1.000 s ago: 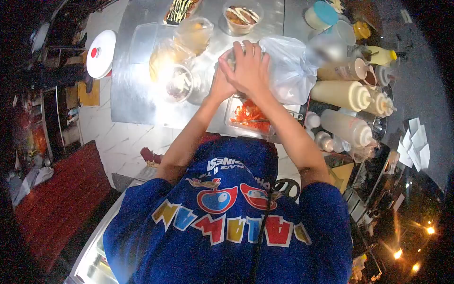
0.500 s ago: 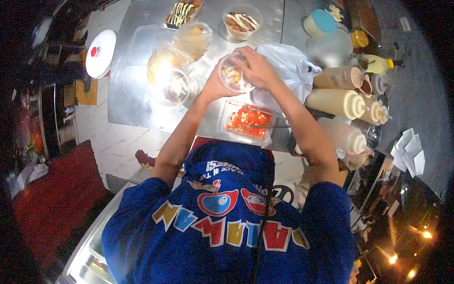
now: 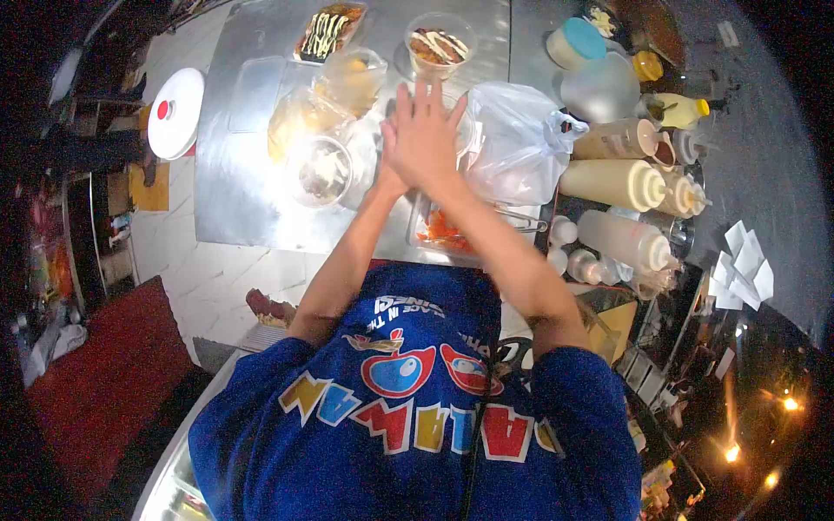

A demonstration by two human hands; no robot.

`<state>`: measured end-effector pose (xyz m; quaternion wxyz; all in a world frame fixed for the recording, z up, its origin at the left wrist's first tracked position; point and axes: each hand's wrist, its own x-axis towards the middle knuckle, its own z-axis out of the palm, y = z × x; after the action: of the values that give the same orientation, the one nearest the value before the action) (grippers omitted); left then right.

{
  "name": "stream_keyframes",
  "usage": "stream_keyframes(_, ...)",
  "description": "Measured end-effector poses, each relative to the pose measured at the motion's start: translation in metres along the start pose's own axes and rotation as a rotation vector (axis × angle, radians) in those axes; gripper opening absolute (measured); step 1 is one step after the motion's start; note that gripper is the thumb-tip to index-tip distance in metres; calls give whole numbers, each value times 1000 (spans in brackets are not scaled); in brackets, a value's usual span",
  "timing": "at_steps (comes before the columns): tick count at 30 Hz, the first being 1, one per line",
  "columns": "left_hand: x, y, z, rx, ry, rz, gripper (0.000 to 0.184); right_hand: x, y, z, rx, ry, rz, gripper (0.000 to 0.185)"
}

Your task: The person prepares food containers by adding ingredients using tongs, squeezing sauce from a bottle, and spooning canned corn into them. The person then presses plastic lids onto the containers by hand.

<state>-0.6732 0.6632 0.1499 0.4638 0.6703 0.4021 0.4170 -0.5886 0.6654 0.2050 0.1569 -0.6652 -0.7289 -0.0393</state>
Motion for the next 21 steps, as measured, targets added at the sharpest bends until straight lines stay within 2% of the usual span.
stream_keyframes(1, -5, -4, 2, 33, 25, 6, 124, -10, -8, -3, -2, 39, 2, 59)
stream_keyframes(2, -7, -9, 4, 70, 51, 12, 124, -8, -8, -3, -13, -12, 10, 66)
stream_keyframes(5, -9, -19, 7, 155, 89, 33, 122, -9, -8, -15, -27, -84, 1, 65)
stream_keyframes(8, -11, -21, 2, 147, 115, 44, 121, -2, 28, -20, 339, -140, -62, 62)
stream_keyframes(9, -13, -17, 0, 49, 136, -18, 120, -1, 38, -18, 345, -135, -83, 62)
stream_keyframes(10, -14, -14, -2, 142, 119, -15, 121, -3, 45, -15, 357, -130, -97, 61)
stream_keyframes(13, -12, -3, -5, 5, 128, -155, 121, 0, 56, -6, 456, -130, -93, 60)
stream_keyframes(14, -12, 9, -9, -52, 66, -197, 119, 4, 52, -4, 496, -133, -81, 60)
stream_keyframes(17, -8, -4, 2, 191, 23, -45, 115, 2, 4, -11, -29, -120, 184, 51)
stream_keyframes(18, -13, -4, 4, 177, 30, -65, 107, 3, 4, -13, 55, -162, 197, 58)
stream_keyframes(21, -13, 5, 0, 262, 80, -14, 94, 1, 5, -2, 19, -85, 200, 52)
